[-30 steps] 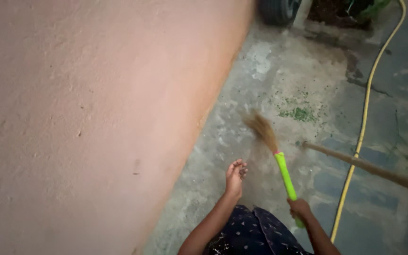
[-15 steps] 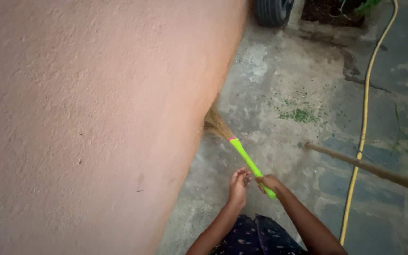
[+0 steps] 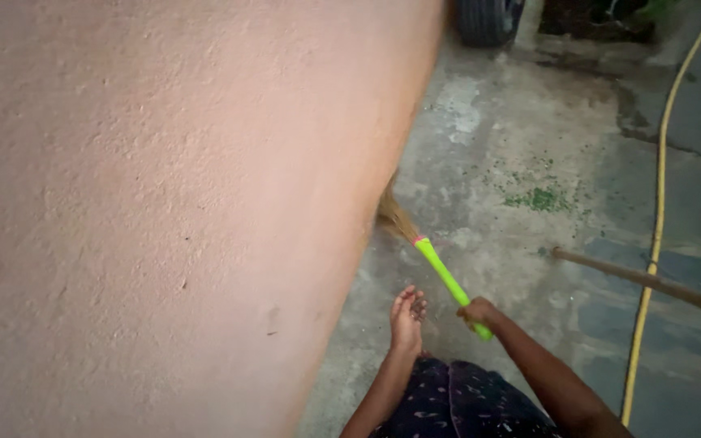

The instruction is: The person sweeps debris from a concrete outdoor floor using a small handheld broom.

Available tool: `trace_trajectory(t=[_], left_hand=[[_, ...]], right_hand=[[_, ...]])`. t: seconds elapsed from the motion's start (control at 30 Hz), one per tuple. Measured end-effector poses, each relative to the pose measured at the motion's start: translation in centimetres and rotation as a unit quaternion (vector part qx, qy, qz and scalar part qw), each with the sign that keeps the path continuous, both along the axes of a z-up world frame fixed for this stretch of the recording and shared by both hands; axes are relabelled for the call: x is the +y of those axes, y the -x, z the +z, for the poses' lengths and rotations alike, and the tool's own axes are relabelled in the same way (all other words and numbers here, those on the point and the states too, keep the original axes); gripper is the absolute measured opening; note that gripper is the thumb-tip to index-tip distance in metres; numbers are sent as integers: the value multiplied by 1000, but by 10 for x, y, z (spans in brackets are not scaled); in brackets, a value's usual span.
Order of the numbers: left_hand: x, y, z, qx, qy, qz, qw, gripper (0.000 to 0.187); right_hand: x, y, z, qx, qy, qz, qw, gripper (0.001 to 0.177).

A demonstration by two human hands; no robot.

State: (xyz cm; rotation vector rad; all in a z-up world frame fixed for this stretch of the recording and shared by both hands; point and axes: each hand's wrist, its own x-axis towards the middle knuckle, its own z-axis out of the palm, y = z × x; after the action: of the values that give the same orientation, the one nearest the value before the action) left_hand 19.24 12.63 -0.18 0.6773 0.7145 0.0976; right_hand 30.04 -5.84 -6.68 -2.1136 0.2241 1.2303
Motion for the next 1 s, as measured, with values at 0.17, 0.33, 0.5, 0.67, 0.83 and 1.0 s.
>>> trace_trajectory(t=[0.17,0.33,0.5,0.67,0.83,1.0], left_hand=[[-5,-1,-3,-19,33,-23,999,26],[-5,-4,-8,8,40,-38,998,26],[-15,-9,-11,-17,58,-47,997,24],[-17,-8,-12,17,43,-69,997,23],[-9,-12,-16,16,25,-75,997,25],[-5,-32,-17,16,27,-57,998,26]], right_hand=[[35,20,9,-24,-37,-153,987,30],[16,55,24,-99,76,10,992,32],[-25,19,29,-62,125,132,981,42],[-31,8,11,-3,54,-82,995,35],[-26,8,23,-50,46,-189,980,37],[-4,33,64,-121,87,-143,979,36]])
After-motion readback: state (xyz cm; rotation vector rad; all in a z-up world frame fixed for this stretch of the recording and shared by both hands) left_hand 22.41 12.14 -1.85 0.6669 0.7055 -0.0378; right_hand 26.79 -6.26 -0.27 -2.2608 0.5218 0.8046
